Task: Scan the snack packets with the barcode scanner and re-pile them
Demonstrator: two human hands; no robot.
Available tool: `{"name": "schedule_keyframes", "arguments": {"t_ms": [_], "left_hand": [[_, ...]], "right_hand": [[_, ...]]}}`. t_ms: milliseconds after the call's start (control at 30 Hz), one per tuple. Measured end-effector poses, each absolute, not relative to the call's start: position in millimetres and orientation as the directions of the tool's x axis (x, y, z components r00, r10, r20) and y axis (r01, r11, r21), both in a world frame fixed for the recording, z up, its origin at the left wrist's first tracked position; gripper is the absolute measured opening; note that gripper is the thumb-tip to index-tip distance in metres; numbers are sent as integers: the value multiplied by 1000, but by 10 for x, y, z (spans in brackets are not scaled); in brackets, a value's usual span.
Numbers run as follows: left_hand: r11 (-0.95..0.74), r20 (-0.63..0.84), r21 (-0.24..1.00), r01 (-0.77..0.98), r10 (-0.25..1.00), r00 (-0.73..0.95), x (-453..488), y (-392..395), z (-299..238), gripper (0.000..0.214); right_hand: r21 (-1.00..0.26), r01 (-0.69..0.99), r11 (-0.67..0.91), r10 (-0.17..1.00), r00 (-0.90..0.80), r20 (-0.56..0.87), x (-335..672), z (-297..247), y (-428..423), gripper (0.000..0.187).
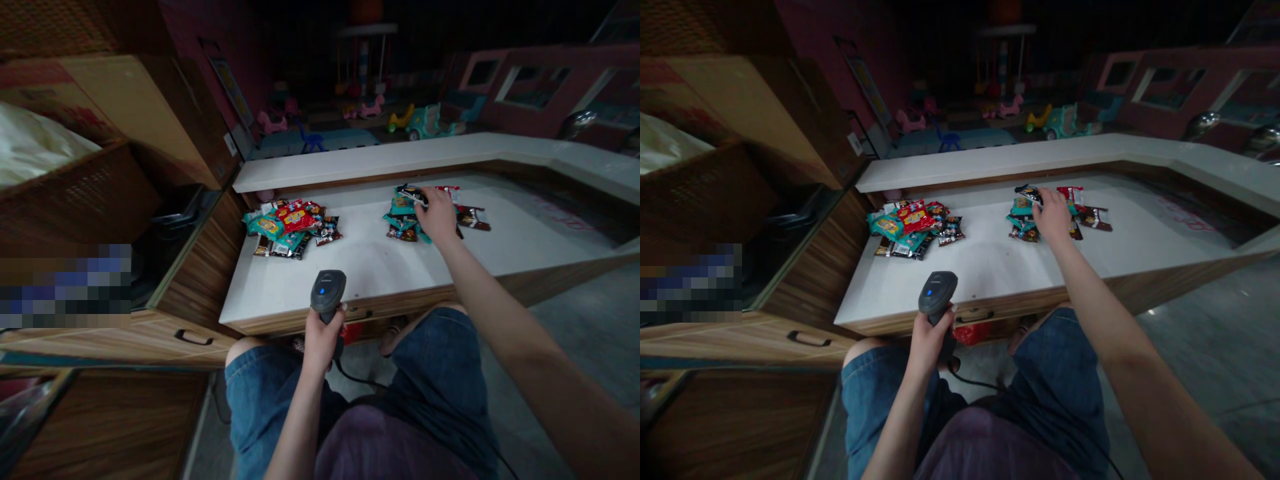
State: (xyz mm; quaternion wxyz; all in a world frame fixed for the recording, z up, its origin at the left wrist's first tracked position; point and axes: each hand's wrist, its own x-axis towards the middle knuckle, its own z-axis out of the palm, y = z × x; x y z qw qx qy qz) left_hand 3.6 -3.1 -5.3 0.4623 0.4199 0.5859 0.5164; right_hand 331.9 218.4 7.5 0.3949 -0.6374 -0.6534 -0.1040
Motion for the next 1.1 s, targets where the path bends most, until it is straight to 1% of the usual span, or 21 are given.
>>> {"name": "schedule_keyframes", "arguments": {"t_ms": [67,133,167,233,267,333,433,500,567,667,733,767,867,933,1033,1100], "left_hand": [[125,-122,992,-2,970,-212,32,-40,-59,32],[132,-132,991,-13,968,-211,24,-42,-72,32],[135,-135,991,-15,967,-215,19,-41,-80,32],[135,-136,991,-19,964,-228,10,-36,-95,31],[133,-135,991,-22,963,-234,7,-34,-101,31],[132,-134,991,-23,962,-240,1,-34,-105,30],[140,-140,990,-17,962,-236,-8,-44,-95,30],[143,-143,990,-17,962,-235,-20,-57,-86,30],[143,-142,990,-17,961,-239,-36,-72,-82,30],[132,-128,991,1,958,-258,-66,-99,-84,30],[132,-124,991,13,957,-262,-89,-119,-88,31],[134,-125,991,16,957,-260,-102,-130,-91,31],[140,-132,990,15,957,-257,-139,-152,-103,32],[141,-131,990,21,955,-266,-158,-155,-111,32],[137,-124,990,27,951,-284,-166,-136,-120,32],[121,-108,992,26,950,-293,-158,-115,-124,32]], "right_hand": [[-284,954,100,797,94,597,3483,104,2310,49],[-230,971,66,830,74,553,3546,102,2372,49],[-214,975,58,831,72,552,3540,99,2378,50],[-202,976,79,803,57,593,3446,93,2353,53],[-205,971,120,783,34,621,3356,91,2328,54],[-220,939,263,752,-57,656,3084,77,2272,50],[-268,821,504,730,-240,639,2484,32,2215,43],[-303,735,607,718,-344,605,2016,5,2214,45],[-335,681,651,717,-405,568,1558,0,2245,50],[-324,677,661,726,-469,504,992,43,2332,65],[-296,699,651,736,-485,473,733,86,2391,71],[-285,715,639,745,-482,461,642,106,2414,71],[-277,746,605,771,-463,438,513,153,2434,56],[-295,727,620,759,-463,457,533,177,2406,45],[-375,641,669,714,-415,565,687,187,2312,39],[-489,540,685,702,-310,641,856,144,2222,38]]}}
